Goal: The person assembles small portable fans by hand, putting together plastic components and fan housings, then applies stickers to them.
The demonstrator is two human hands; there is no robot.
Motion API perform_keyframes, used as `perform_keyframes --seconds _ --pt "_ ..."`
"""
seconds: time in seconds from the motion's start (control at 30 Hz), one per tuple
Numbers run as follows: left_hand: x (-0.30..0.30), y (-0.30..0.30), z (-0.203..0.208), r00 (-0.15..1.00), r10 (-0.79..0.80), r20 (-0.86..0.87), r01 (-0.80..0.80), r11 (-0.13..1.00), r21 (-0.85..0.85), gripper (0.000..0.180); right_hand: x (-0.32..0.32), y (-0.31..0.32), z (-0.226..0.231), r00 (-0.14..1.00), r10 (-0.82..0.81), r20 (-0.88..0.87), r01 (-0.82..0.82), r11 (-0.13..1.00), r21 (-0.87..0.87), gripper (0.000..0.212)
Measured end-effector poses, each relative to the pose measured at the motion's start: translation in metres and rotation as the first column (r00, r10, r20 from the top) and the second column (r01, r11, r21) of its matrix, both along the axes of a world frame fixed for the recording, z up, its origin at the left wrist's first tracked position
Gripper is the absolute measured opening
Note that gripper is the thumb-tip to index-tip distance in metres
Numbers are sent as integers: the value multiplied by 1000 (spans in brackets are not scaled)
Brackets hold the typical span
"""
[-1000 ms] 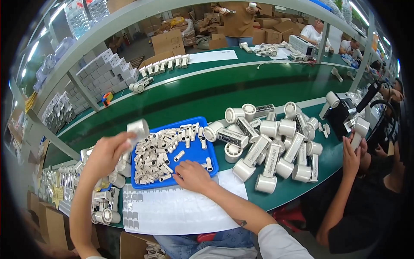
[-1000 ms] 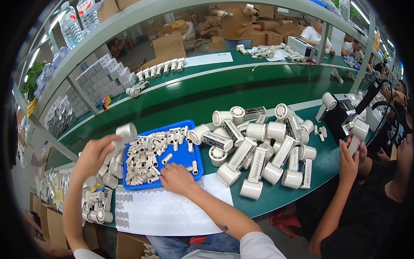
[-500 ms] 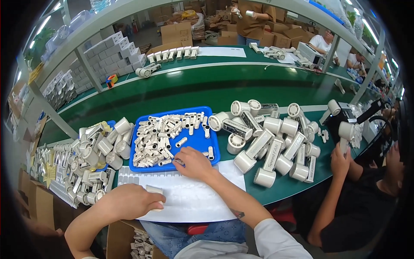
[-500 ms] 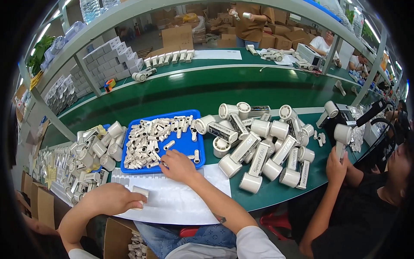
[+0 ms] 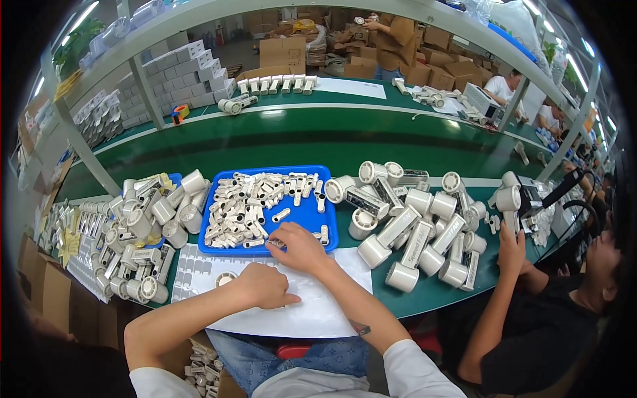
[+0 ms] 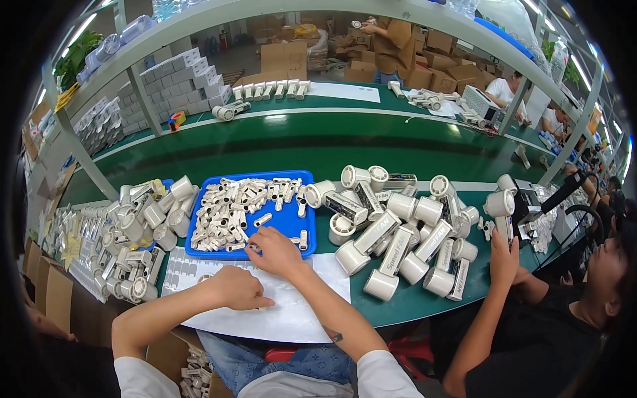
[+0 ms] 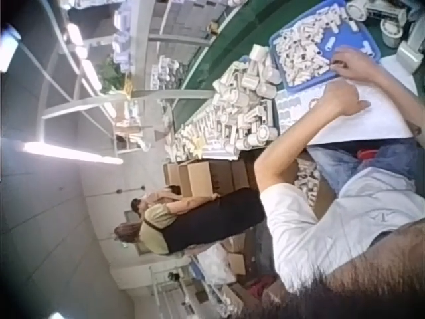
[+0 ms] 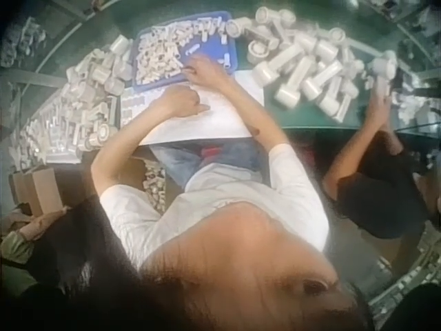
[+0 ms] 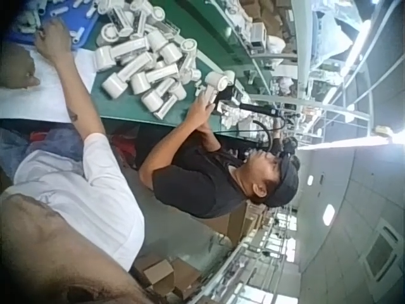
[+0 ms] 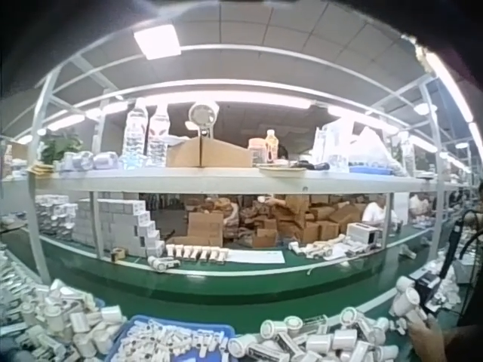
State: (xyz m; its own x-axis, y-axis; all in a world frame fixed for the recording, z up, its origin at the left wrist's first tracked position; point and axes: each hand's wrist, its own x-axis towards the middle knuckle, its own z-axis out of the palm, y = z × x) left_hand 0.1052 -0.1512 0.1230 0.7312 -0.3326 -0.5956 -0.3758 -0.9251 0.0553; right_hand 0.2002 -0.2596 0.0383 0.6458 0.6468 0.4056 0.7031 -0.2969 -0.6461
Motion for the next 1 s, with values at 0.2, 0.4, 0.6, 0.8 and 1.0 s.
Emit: perform_keyframes --seconds 0.2,0.4,0.6,0.8,1.0 --pt "-28 34 6 979 72 191 -11 954 -300 46 0 -2 -3 999 32 -7 -32 999 31 21" --pt "-56 74 -11 925 177 336 -31 916 -399 47 3 -3 -6 994 112 9 -113 993 22 21" --pt "-53 95 -33 839 354 413 -44 801 -598 34 12 -3 -1 986 134 104 -150 974 168 20" --pt "-60 83 -57 677 602 422 -133 665 -735 32 -11 -2 37 987 73 -140 -44 978 203 19" --pt "-60 80 -64 613 691 382 -162 584 -796 32 -18 -2 35 835 375 -403 -190 883 430 20"
